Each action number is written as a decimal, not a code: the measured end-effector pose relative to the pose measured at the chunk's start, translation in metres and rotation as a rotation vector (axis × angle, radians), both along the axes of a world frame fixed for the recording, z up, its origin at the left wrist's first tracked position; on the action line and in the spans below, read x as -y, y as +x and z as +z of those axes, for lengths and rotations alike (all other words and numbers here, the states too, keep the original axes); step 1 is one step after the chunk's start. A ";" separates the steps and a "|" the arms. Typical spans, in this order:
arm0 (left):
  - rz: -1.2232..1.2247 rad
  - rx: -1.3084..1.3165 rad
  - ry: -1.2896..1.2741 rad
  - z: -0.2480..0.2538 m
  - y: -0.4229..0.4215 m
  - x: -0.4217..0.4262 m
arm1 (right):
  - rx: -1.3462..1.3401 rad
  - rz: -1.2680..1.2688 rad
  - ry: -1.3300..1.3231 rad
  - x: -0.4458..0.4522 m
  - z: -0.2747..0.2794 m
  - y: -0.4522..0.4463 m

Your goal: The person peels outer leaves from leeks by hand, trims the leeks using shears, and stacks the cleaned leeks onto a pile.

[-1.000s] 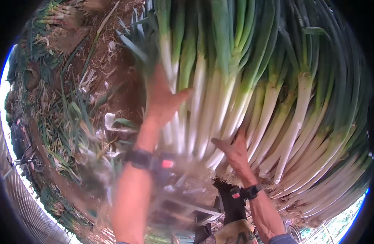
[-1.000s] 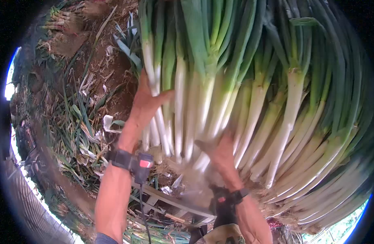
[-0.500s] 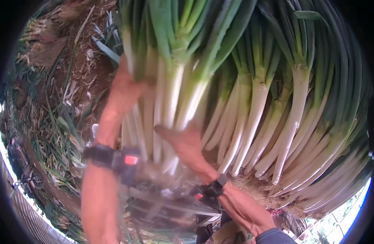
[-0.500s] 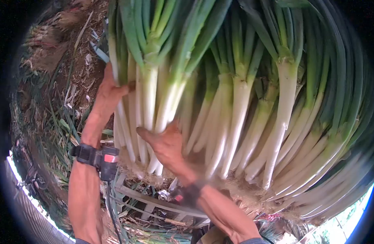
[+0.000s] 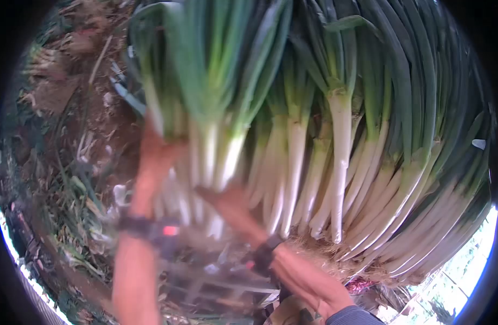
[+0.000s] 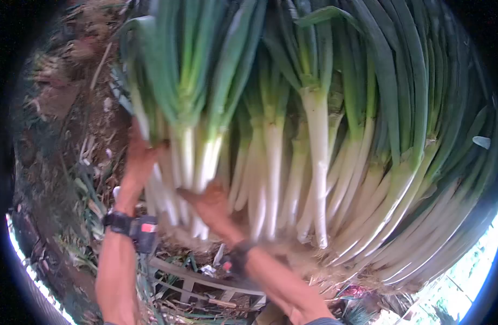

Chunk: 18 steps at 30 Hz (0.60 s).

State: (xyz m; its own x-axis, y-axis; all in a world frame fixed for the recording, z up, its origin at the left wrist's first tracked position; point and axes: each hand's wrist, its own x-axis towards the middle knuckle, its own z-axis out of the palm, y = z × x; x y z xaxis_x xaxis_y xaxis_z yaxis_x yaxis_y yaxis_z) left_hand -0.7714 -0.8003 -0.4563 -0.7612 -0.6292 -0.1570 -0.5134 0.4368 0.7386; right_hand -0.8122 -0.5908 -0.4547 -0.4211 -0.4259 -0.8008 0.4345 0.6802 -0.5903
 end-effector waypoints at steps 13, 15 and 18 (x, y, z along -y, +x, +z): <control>0.064 0.112 0.018 -0.001 -0.007 0.005 | -0.165 0.094 -0.012 0.001 -0.056 0.009; 0.051 0.112 -0.092 -0.002 0.011 -0.005 | 0.070 0.168 0.083 -0.011 -0.013 -0.023; 0.062 0.245 -0.004 0.017 0.036 -0.024 | -0.101 0.081 -0.006 -0.022 -0.030 -0.005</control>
